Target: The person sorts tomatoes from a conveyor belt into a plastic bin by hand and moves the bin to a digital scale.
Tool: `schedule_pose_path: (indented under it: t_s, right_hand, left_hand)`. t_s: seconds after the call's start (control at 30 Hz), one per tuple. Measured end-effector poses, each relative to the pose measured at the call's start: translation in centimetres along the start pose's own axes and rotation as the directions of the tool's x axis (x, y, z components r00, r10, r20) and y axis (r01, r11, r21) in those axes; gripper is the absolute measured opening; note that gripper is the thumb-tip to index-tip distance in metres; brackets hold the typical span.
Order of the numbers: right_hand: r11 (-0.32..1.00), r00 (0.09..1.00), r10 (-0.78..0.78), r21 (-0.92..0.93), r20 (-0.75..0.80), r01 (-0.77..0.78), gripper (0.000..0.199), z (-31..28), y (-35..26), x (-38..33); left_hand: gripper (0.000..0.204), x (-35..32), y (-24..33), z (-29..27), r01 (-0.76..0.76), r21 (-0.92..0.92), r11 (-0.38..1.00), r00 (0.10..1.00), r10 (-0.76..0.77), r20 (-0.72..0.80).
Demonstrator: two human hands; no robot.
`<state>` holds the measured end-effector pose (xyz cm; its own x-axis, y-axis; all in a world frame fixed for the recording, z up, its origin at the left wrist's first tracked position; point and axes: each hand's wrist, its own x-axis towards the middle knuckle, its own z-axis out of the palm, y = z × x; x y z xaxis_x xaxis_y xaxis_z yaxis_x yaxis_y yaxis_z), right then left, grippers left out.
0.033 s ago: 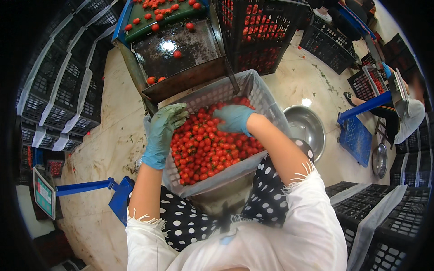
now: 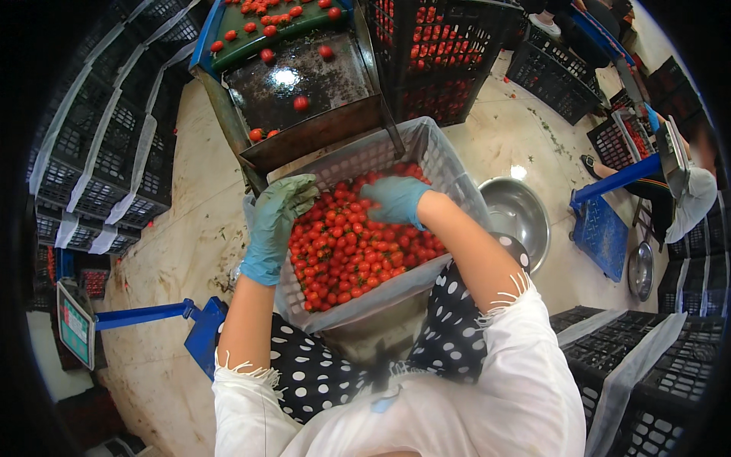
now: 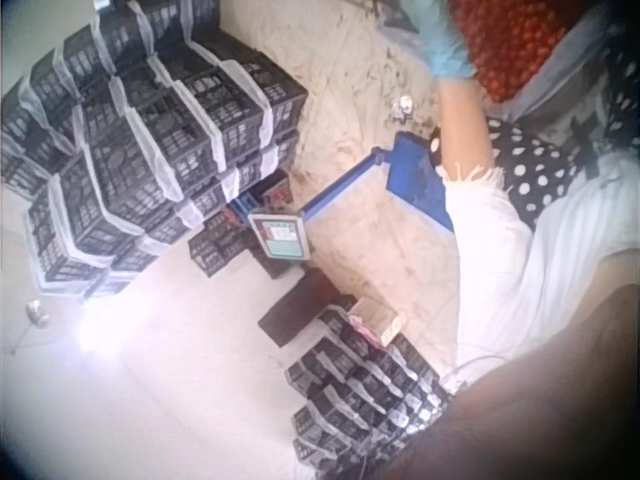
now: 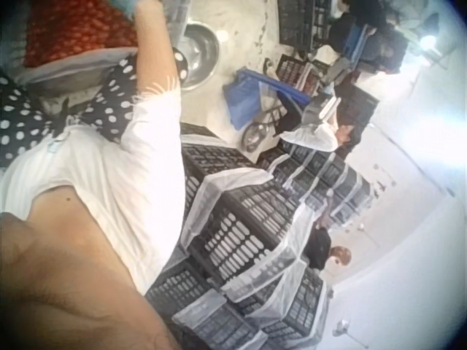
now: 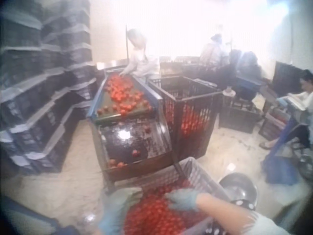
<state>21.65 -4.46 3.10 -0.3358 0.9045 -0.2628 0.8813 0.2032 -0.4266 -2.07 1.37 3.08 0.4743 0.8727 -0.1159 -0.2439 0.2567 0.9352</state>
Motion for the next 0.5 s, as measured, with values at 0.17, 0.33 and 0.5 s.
schedule_pose_path:
  t_s: [0.17, 0.33, 0.5]
  right_hand:
    - [1.000, 1.000, 0.000, 0.015, 0.011, 0.000, 0.041, -0.34, 0.03, 0.17]
    - [0.999, 0.998, 0.041, -0.021, 0.054, -0.040, 0.044, -0.09, 0.14, 0.25]
    - [0.998, 0.994, 0.056, -0.033, 0.094, -0.053, 0.047, 0.10, -0.07, 0.54]
  left_hand:
    - [0.030, -0.05, -0.44, -0.36, 0.008, 0.050, 0.999, 1.000, -0.007, -0.020]
    - [0.029, -0.18, -0.21, -0.22, 0.022, 0.070, 0.997, 0.999, -0.019, -0.047]
    - [0.029, -0.35, 0.01, -0.34, -0.002, 0.101, 0.995, 0.999, 0.007, -0.052]
